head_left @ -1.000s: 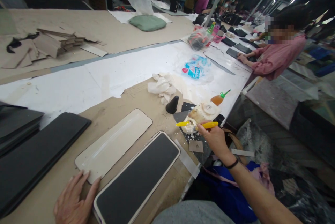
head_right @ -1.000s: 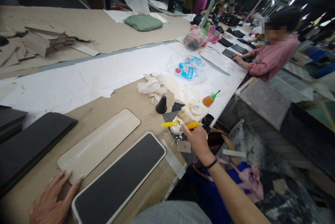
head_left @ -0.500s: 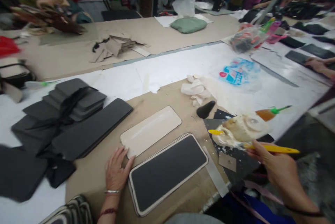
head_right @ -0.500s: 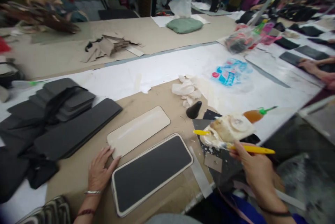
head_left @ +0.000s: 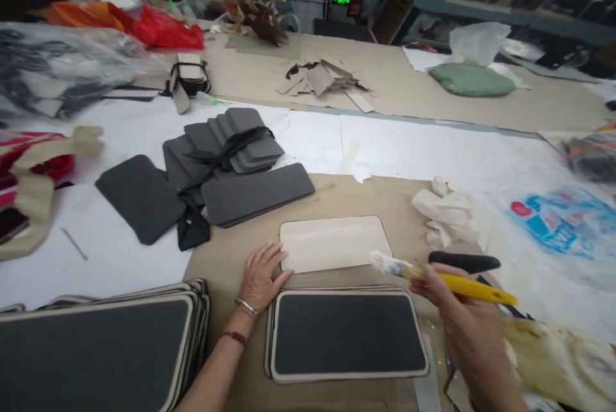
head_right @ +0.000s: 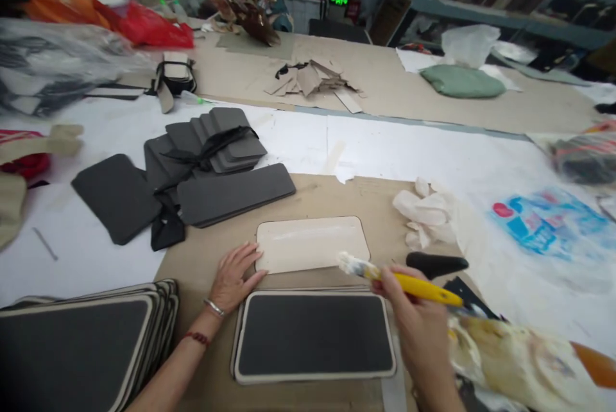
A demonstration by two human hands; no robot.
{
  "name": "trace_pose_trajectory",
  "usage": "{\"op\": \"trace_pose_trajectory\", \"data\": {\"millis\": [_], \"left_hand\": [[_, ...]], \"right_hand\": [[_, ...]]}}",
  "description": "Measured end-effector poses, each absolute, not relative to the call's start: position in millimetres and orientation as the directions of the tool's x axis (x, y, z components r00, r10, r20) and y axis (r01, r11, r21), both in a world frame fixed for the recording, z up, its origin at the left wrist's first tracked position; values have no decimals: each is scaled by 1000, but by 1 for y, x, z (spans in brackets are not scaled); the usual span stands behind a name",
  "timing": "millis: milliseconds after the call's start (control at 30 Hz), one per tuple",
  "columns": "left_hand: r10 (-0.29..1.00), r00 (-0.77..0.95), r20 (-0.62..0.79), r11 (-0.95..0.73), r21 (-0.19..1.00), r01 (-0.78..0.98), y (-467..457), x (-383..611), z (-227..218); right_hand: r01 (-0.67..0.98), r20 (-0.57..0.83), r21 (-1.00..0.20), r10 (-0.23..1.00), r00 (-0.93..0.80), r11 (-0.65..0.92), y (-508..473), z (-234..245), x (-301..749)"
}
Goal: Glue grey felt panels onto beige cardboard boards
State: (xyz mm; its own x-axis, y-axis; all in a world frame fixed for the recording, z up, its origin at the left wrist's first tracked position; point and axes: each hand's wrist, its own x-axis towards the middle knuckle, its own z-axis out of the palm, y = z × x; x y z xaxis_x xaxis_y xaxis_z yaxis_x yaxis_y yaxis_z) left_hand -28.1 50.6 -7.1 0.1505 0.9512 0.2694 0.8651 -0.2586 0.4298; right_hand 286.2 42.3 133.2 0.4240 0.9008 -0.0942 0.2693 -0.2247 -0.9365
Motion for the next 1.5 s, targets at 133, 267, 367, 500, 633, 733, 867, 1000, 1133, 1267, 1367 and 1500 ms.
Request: {"op": "trace_pose_trajectory", "data": {"millis": [133, 267, 367, 500, 633, 733, 867, 1000, 1133, 1267, 1367, 1500], "left_hand": [[956, 138, 260, -246, 449, 859, 50, -28, -5], [960, 139, 243, -240, 461, 855, 51, -28, -4], [963, 133, 235, -231, 464, 855, 51, -28, -4], [963, 137, 234, -234, 459, 857, 51, -28, -3], [959, 143, 246, -244, 447, 861, 51, -28, -2], [955, 150, 257, -253, 432, 866, 51, -28, -3], [946, 171, 274, -275, 403, 873, 52, -29, -7], [941, 165, 295, -280, 406, 870, 53, -30, -11], [942, 150, 300, -274, 433, 859, 53, -29, -11], [942, 150, 301, -274, 427, 862, 53, -29, -10], [941, 163, 295, -284, 431, 857, 52, -30, -10], [940, 179, 291, -300, 450, 841, 51, -33, -13]], "right_hand": [[184, -99, -975, 987, 131, -122, 94, 101, 190], [186, -95, -978, 995, -2, -93, 113, 73, 144], [233, -86, -969, 996, -33, -76, 121, 62, 132], [285, -104, -954, 994, -22, -93, 128, 52, 130], [335, -98, -937, 995, 29, -102, 132, 49, 147], [395, -57, -915, 995, 84, -85, 135, 48, 172], [482, -21, -869, 982, 189, -111, 140, 44, 217], [574, 21, -804, 957, 288, -155, 145, 43, 265], [674, 73, -708, 927, 369, -212, 142, 54, 296], [651, 82, -738, 934, 348, -178, 124, 70, 285], [564, 70, -822, 970, 232, -76, 104, 75, 243], [458, 88, -887, 995, 55, 53, 81, 67, 177]]}}
